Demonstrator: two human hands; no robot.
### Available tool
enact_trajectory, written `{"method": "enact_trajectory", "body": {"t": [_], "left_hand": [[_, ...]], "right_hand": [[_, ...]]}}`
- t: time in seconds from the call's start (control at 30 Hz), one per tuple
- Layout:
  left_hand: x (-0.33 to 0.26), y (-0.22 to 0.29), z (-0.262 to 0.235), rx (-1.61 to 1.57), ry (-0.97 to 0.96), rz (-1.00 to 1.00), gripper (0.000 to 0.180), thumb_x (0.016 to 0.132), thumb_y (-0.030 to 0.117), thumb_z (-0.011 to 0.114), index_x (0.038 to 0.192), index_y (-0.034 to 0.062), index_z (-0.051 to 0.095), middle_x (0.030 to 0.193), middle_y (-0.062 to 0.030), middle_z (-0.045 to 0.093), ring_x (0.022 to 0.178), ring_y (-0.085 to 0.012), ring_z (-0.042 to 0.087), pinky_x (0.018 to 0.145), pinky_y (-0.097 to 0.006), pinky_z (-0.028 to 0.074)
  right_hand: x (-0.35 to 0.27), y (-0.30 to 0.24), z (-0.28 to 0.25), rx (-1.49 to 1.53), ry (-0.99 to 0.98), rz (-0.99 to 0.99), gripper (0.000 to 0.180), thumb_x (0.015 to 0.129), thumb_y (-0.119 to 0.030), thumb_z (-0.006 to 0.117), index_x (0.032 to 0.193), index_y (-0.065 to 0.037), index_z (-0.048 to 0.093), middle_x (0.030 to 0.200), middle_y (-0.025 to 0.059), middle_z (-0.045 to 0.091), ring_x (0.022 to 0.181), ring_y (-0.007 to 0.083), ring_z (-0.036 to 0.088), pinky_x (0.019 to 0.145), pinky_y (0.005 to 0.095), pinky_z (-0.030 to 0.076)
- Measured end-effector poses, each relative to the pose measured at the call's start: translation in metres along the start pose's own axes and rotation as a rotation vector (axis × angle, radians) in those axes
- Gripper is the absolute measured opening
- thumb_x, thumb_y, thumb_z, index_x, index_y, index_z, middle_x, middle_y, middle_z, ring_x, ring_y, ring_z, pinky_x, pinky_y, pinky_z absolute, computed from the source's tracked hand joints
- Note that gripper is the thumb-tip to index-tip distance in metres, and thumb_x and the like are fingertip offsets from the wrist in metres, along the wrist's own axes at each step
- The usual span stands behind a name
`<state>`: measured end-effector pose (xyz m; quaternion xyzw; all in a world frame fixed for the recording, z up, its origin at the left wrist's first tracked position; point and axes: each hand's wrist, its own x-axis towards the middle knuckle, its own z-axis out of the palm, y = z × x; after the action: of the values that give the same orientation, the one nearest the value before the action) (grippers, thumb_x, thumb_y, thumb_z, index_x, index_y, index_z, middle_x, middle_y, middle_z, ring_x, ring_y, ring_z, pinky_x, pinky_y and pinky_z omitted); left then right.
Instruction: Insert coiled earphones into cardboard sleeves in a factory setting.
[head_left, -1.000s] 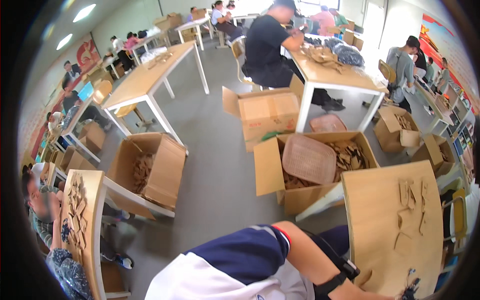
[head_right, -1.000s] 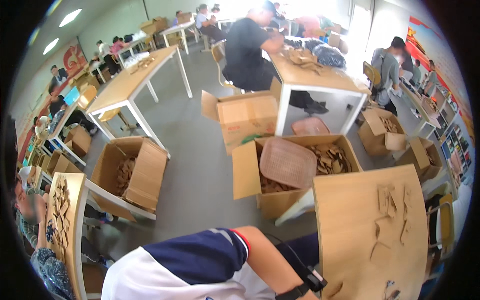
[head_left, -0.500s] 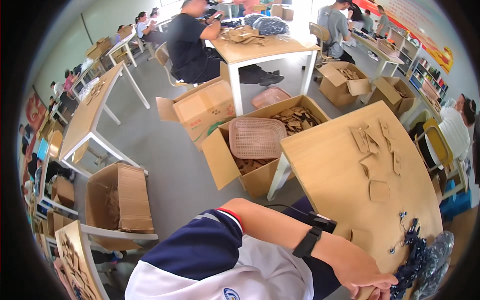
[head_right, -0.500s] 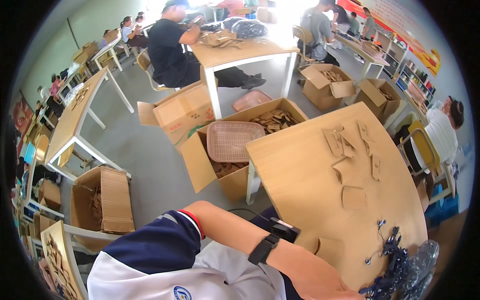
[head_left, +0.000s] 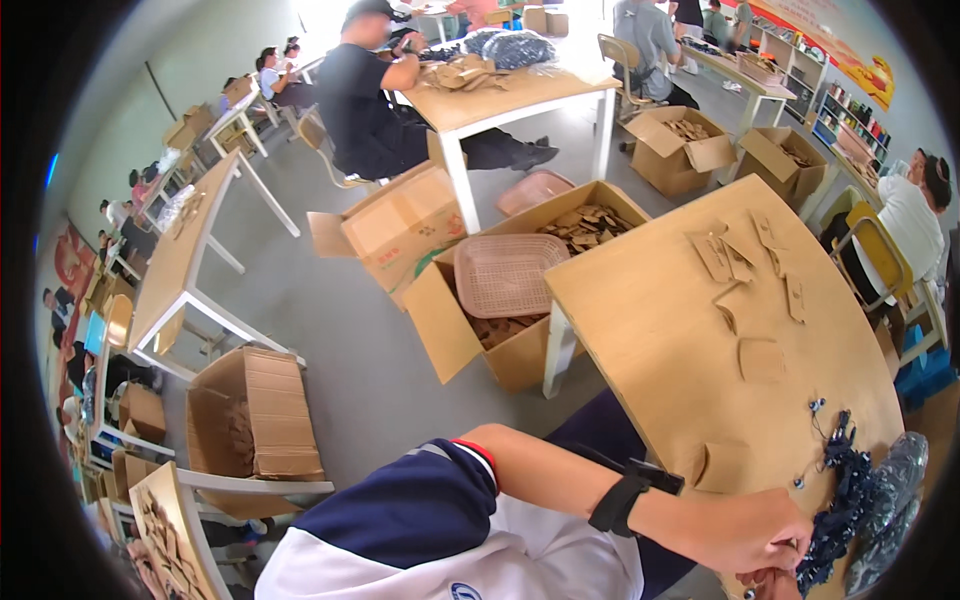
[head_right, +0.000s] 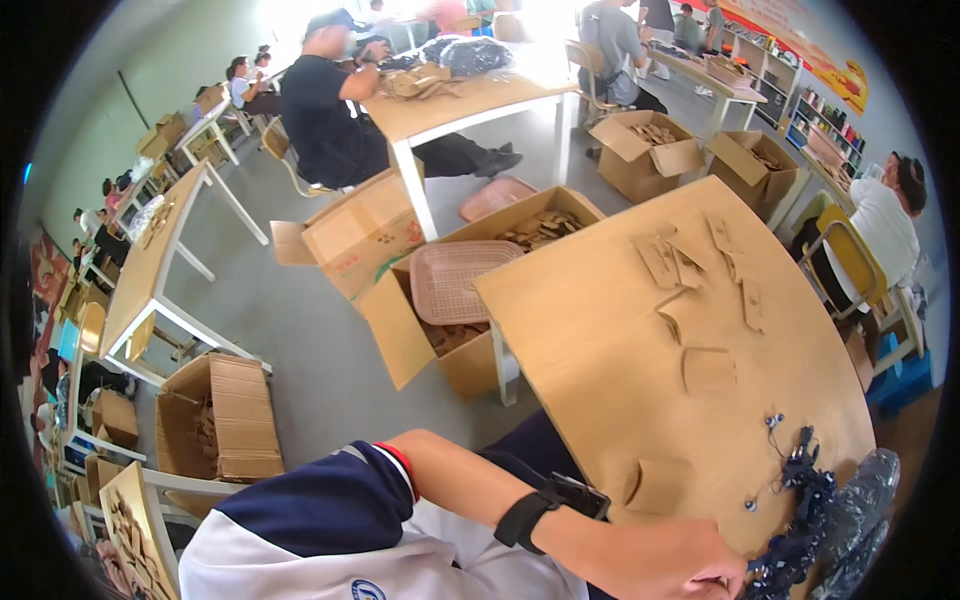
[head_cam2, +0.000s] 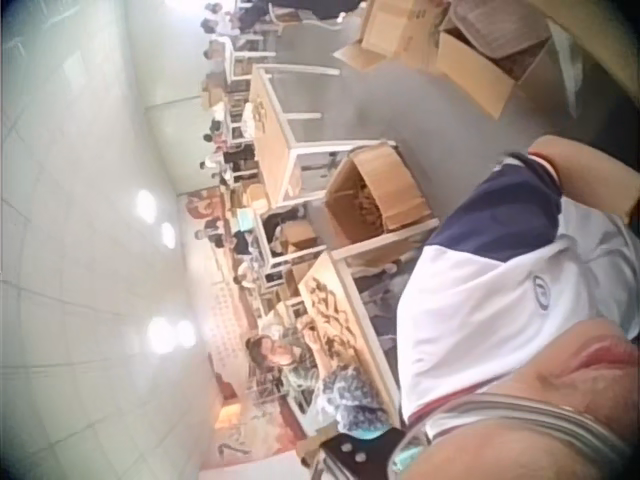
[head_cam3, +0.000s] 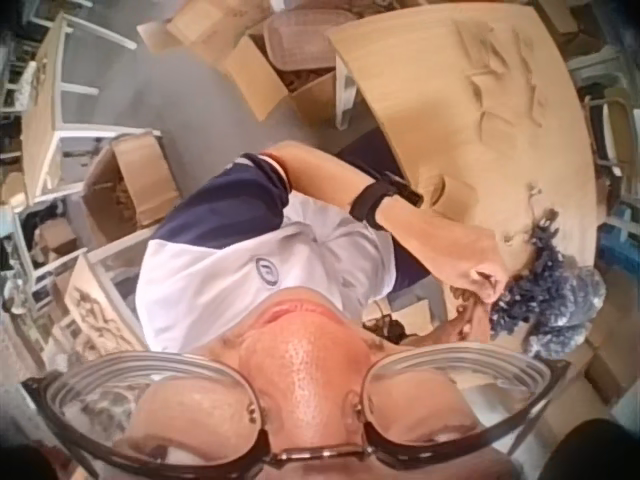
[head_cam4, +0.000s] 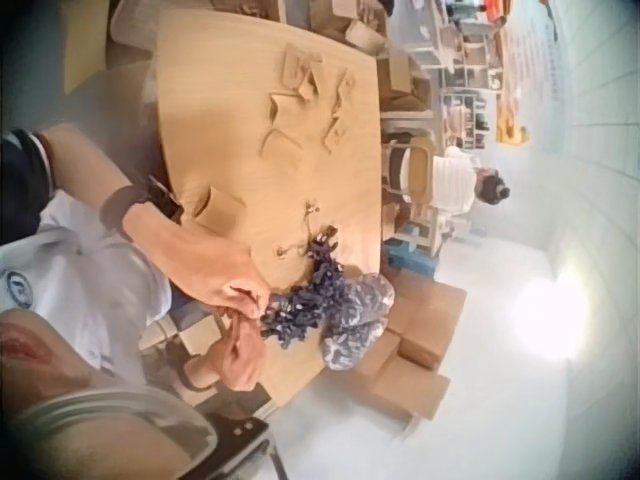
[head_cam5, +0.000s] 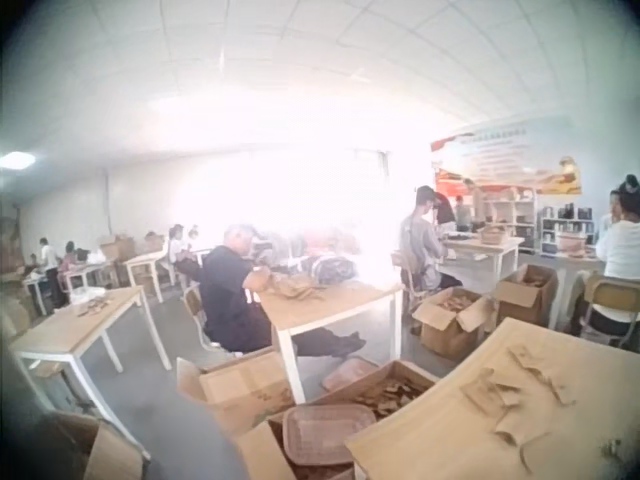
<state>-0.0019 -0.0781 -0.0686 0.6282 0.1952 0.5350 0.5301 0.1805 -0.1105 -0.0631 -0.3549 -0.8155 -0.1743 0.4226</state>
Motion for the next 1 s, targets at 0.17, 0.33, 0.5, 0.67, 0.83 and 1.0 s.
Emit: {"method": "enact_trajectory", "body": {"t": [0.17, 0.33, 0.5, 0.67, 0.83, 1.0], "left_hand": [[-0.005, 0.025, 0.004, 0.186, -0.135, -0.087, 0.026, 0.098, 0.015, 0.046, 0.118, -0.0001, 0.056, 0.122, -0.0120, 0.062, 0.110, -0.0281, 0.060, 0.090, -0.036, 0.049], [-0.011, -0.026, 0.043, 0.168, 0.262, 0.256, 0.012, 0.088, 0.005, 0.058, 0.099, 0.0028, 0.063, 0.081, -0.0063, 0.067, 0.069, -0.0271, 0.065, 0.061, -0.037, 0.052], [-0.042, -0.005, 0.000, 0.492, 0.210, 0.265, 0.023, 0.088, 0.000, 0.063, 0.112, 0.0009, 0.062, 0.092, -0.0105, 0.070, 0.076, -0.0224, 0.071, 0.062, -0.028, 0.056], [-0.059, -0.003, 0.003, -0.241, 0.106, -0.367, 0.017, 0.095, 0.004, 0.057, 0.108, -0.0032, 0.064, 0.094, -0.0091, 0.071, 0.076, -0.0148, 0.071, 0.062, -0.026, 0.056], [-0.042, 0.000, 0.010, -0.091, -0.091, -0.480, 0.018, 0.097, 0.007, 0.053, 0.108, 0.0008, 0.067, 0.072, -0.0058, 0.068, 0.062, -0.0103, 0.068, 0.057, -0.022, 0.052], [-0.023, 0.009, -0.009, 0.118, -0.436, -0.302, 0.016, 0.094, 0.009, 0.058, 0.108, 0.0067, 0.067, 0.066, -0.0047, 0.066, 0.057, -0.0123, 0.066, 0.053, -0.022, 0.047]], "right_hand": [[-0.005, -0.012, 0.010, 0.098, 0.276, 0.272, 0.044, 0.084, -0.036, 0.073, 0.092, 0.007, 0.067, 0.077, 0.0144, 0.063, 0.064, 0.0228, 0.061, 0.053, 0.0304, 0.049], [-0.007, -0.021, 0.012, 0.235, 0.154, 0.557, 0.024, 0.096, -0.013, 0.058, 0.087, 0.007, 0.068, 0.068, 0.0185, 0.066, 0.049, 0.0234, 0.056, 0.044, 0.0334, 0.044], [-0.030, -0.028, 0.001, 0.537, -0.098, 0.574, 0.034, 0.074, 0.007, 0.065, 0.108, 0.000, 0.063, 0.080, 0.0141, 0.063, 0.060, 0.0190, 0.055, 0.057, 0.0309, 0.044], [-0.001, -0.032, 0.022, 0.361, -0.379, 0.414, 0.043, 0.062, -0.005, 0.077, 0.104, 0.000, 0.066, 0.109, 0.0168, 0.062, 0.097, 0.0337, 0.061, 0.082, 0.0377, 0.050], [-0.036, -0.011, 0.024, 0.582, -0.209, 0.500, 0.030, 0.063, -0.011, 0.082, 0.087, 0.000, 0.067, 0.083, 0.0127, 0.068, 0.071, 0.0265, 0.067, 0.062, 0.0317, 0.053], [-0.040, -0.004, 0.011, 1.351, -0.779, 0.643, 0.047, 0.059, -0.021, 0.091, 0.094, 0.000, 0.068, 0.085, 0.0109, 0.070, 0.073, 0.0192, 0.068, 0.067, 0.0277, 0.053]]}}
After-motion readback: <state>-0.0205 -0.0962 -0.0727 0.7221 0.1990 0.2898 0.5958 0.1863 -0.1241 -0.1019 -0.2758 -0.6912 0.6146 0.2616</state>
